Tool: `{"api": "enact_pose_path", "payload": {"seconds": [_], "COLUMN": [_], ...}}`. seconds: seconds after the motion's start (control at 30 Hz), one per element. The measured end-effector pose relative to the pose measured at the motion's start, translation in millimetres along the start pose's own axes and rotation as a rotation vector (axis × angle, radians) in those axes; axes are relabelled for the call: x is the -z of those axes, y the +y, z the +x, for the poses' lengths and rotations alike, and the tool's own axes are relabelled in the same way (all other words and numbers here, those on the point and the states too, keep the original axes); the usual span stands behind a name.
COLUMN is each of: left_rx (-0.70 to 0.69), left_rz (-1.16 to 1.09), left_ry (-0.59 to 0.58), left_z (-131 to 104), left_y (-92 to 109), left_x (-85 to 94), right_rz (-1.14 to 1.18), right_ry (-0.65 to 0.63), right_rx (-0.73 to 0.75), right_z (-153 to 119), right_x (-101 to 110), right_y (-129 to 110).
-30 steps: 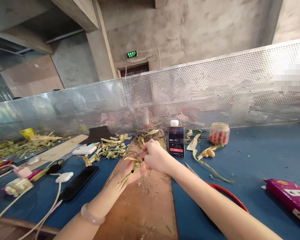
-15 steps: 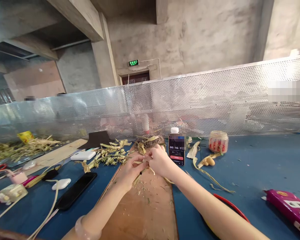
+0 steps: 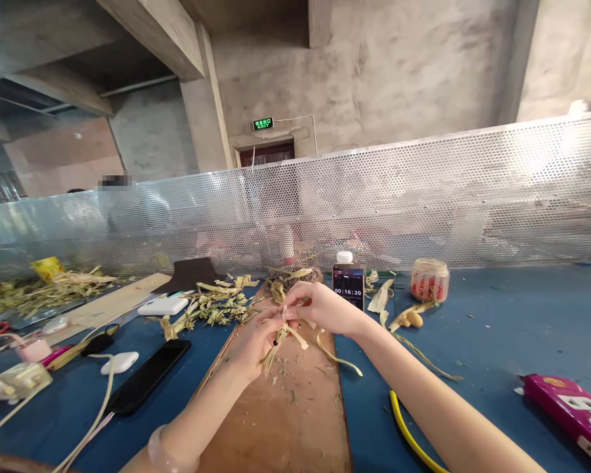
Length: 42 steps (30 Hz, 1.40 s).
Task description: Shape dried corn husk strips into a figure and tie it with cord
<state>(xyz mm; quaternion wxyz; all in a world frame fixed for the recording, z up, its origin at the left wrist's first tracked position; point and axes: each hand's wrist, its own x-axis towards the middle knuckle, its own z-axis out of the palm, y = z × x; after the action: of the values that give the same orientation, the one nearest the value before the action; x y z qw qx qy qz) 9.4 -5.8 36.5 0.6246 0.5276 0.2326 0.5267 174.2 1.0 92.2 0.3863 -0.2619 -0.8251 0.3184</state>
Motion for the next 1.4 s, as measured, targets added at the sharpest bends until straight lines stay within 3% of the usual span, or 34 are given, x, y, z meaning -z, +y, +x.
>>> {"api": "enact_pose_path", "payload": {"seconds": [0.13,0.27,0.47,0.57,0.7,0.83,0.97,1.4], "left_rx": [0.050,-0.006,-0.070,-0.101,-0.224,-0.452,-0.628,-0.522], "left_rz": [0.022,0.084,0.121,0.111,0.414,0.781,0.947,0.892], "left_ry": [-0.001,0.003,-0.068,-0.048,0.064,0.190,0.244,0.242], "left_z": [-2.7,-3.8,-0.8,0.5,-2.5,-7.3,-7.0,-3.0], "left_y": [4.5,7.7,4.4,2.2,6.3,10.9,7.6,-2.7], "left_x": [-3.5,-5.4,-2.2,0.5,0.7,-4.4,-7.1,-1.4], "right_rz": [0.067,0.117,0.058,-0.019,-0.121,-0.178,-0.184,-0.147], "right_ry": [0.049,0.074,0.095,0.137,0.209,0.263,0.281,0.244], "right_rx": [0.023,0.020,0.042,0.024,0.032,0.046,0.066,-0.031], "right_z": [0.3,0.5,-0.2,0.2,2.0,4.0,4.3,2.6], "right_x": [-3.5,-7.0,-10.8,-13.5,-15.2,-18.0,-24.2,-32.9], "right_y": [4.5,10.5,10.9,10.1,13.4,19.7,24.1,18.4]}}
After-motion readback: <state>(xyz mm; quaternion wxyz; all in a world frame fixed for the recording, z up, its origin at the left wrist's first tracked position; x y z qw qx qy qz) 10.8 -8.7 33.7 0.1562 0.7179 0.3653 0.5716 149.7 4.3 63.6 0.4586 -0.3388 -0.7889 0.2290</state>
